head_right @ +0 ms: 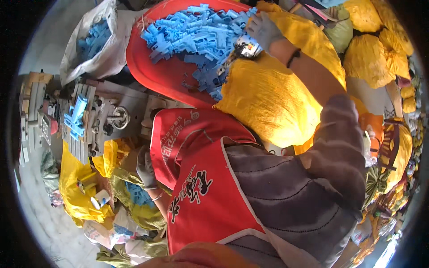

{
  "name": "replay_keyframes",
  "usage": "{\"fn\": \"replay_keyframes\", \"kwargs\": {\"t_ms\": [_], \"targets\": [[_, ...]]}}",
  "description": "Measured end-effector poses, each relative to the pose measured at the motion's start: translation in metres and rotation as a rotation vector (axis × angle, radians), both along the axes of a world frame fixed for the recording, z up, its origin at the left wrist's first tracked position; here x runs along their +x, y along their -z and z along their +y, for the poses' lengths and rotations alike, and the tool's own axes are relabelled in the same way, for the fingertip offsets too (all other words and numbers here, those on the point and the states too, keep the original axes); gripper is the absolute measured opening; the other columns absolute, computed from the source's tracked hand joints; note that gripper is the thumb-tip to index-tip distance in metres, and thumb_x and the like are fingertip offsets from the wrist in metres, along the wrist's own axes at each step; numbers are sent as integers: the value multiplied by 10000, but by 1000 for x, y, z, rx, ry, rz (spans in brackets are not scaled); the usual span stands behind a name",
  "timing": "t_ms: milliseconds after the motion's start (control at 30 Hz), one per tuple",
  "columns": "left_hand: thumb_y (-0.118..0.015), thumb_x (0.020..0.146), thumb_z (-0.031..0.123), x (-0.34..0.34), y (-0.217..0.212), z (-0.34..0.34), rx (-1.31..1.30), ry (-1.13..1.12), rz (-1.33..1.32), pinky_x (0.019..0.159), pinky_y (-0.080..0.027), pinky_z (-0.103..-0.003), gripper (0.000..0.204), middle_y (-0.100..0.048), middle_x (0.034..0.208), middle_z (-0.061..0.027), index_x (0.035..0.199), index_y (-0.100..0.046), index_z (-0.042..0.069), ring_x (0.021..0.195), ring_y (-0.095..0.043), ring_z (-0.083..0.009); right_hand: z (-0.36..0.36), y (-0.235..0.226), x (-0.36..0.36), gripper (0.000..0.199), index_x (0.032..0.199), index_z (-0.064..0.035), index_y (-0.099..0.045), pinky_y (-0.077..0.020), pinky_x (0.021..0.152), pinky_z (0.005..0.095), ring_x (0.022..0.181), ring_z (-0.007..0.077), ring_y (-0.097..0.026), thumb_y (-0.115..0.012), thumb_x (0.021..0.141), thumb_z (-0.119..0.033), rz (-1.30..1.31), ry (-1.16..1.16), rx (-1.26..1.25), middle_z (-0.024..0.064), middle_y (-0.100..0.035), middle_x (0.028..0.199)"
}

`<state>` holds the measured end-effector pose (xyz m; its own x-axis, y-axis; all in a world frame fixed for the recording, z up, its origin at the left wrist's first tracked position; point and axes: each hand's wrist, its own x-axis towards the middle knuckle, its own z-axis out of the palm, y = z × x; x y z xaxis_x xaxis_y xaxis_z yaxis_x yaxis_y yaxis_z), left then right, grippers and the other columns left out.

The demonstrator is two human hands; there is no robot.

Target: The person prints text onto toy guns using a printing machine and places them into a bag, applies ink from a container, empties a sack of toy guns into a basin, and prints more toy guns on the machine.

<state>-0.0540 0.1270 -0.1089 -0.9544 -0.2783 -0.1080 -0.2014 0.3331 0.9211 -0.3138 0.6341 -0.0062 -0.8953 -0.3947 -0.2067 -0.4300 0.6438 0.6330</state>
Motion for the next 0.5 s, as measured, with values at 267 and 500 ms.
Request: {"fn": "replay_keyframes", "kwargs": {"t_ms": [267, 500], "targets": [[-526, 950, 129, 51, 18, -3, 21, -150, -55, 906, -465, -287, 320, -630, 1145, -106, 1216, -557, -45, 1033, -592, -171, -5, 28, -47, 922, 1447, -230, -311, -264, 1074, 440, 1270, 264, -387, -781, 657, -301, -298, -108, 286, 48, -323, 1474], [-497, 966, 175, 55, 16, -18, 88, -273, -48, 912, -471, -299, 353, -629, 1141, -130, 1233, -539, -51, 1021, -601, -189, 64, 12, -34, 972, 1441, -202, -305, -358, 1060, 408, 1279, 326, -395, -808, 614, -290, -16, -9, -413, 110, -438, 1376]]}}
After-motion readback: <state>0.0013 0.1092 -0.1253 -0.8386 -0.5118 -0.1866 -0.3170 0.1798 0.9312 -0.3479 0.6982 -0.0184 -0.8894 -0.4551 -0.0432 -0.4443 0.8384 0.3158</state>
